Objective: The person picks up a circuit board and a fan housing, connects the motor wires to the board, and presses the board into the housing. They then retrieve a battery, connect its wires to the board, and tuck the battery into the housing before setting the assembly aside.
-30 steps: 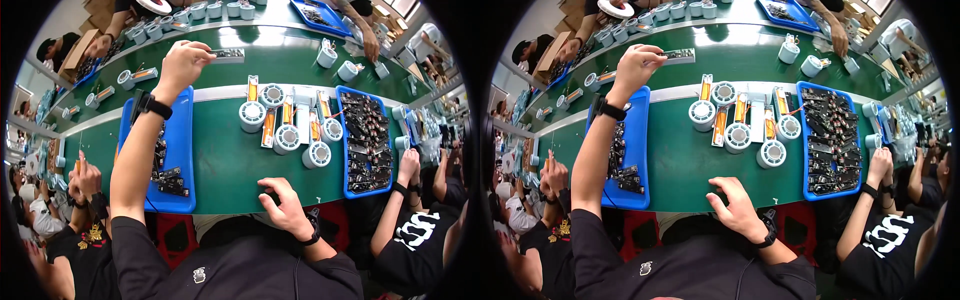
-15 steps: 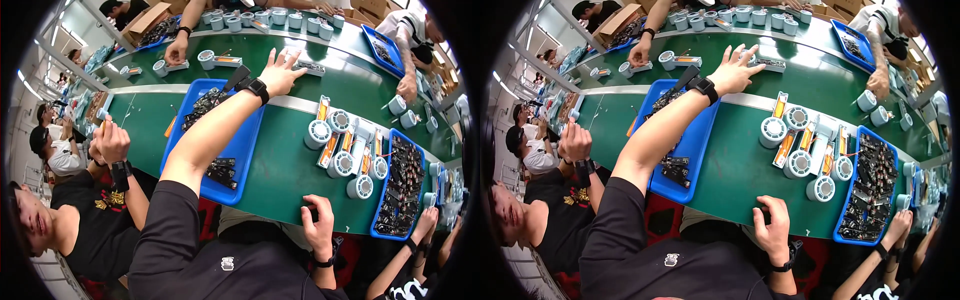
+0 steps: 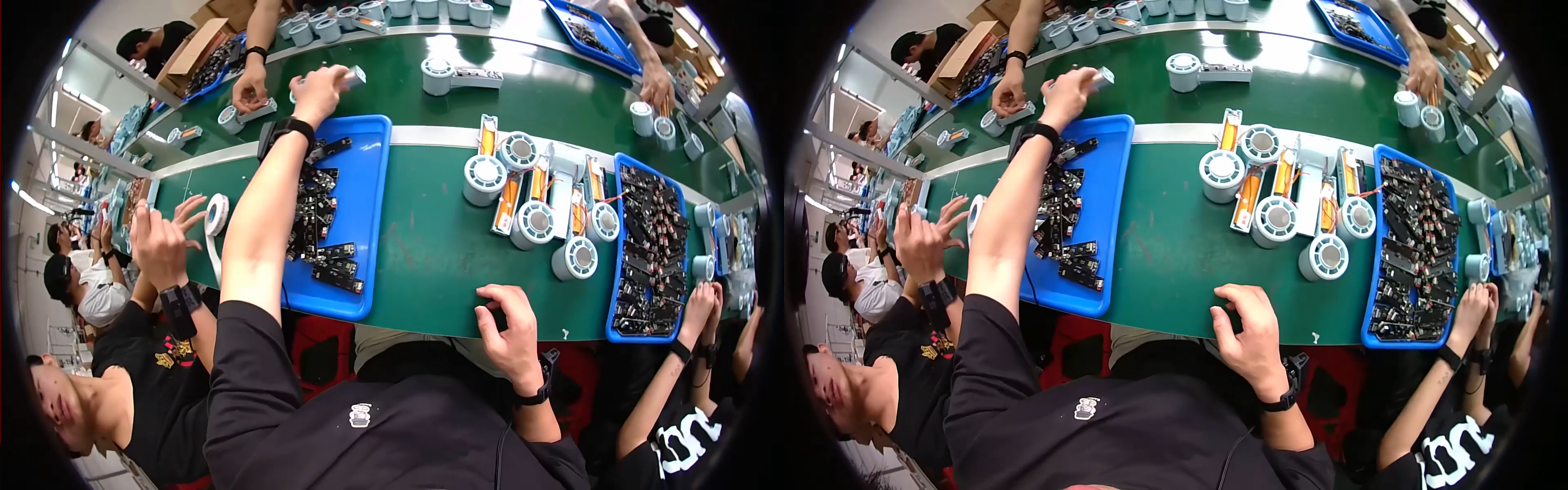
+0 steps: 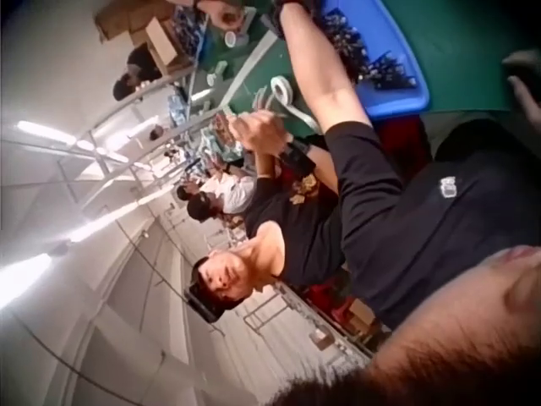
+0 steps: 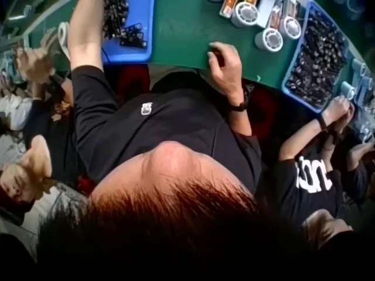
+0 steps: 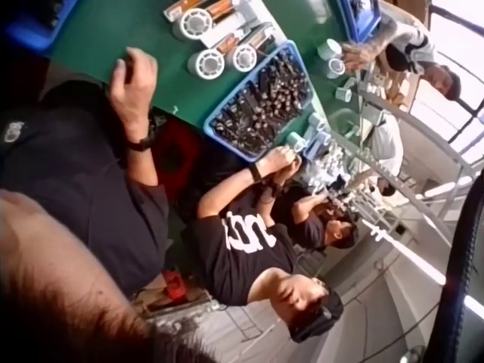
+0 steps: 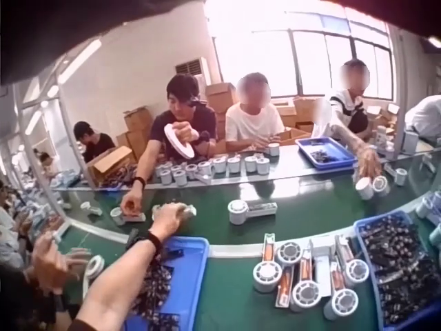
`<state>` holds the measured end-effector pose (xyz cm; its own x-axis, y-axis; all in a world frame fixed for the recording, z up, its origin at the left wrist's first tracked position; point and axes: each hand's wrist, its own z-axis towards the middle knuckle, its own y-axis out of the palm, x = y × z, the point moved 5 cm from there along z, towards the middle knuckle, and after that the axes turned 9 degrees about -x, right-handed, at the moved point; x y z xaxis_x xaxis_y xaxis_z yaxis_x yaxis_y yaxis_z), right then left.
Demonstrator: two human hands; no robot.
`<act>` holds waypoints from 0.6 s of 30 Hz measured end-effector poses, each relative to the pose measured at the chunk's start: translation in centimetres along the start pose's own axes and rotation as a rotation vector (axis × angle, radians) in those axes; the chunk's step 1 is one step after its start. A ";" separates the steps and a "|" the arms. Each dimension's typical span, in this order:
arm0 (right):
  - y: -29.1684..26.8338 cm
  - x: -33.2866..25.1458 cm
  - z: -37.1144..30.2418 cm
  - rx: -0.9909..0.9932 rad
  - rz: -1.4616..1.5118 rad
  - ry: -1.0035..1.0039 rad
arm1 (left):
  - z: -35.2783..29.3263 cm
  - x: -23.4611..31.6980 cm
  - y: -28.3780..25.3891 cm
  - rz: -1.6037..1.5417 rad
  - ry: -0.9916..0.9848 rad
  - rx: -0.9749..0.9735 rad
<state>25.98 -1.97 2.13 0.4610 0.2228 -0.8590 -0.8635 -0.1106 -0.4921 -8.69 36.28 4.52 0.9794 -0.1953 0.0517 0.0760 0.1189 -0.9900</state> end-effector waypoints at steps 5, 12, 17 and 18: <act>0.7 1.6 0.4 -0.015 0.060 -0.004 | -3.3 6.3 -5.7 -0.808 0.358 -0.044; 2.3 2.4 -0.1 -0.088 0.077 0.008 | -24.1 23.1 -6.4 -0.075 1.003 -0.308; 3.6 3.5 -1.5 0.109 0.367 0.130 | -30.4 24.7 -2.6 0.145 1.121 -0.131; 3.6 3.3 -1.7 0.081 0.350 0.126 | -30.9 24.4 -2.6 0.153 1.102 -0.143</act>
<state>24.70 -3.27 -2.70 0.1529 0.0635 -0.9862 -0.9842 -0.0804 -0.1578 9.26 1.08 4.26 0.2706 -0.9516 -0.1456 -0.1227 0.1159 -0.9857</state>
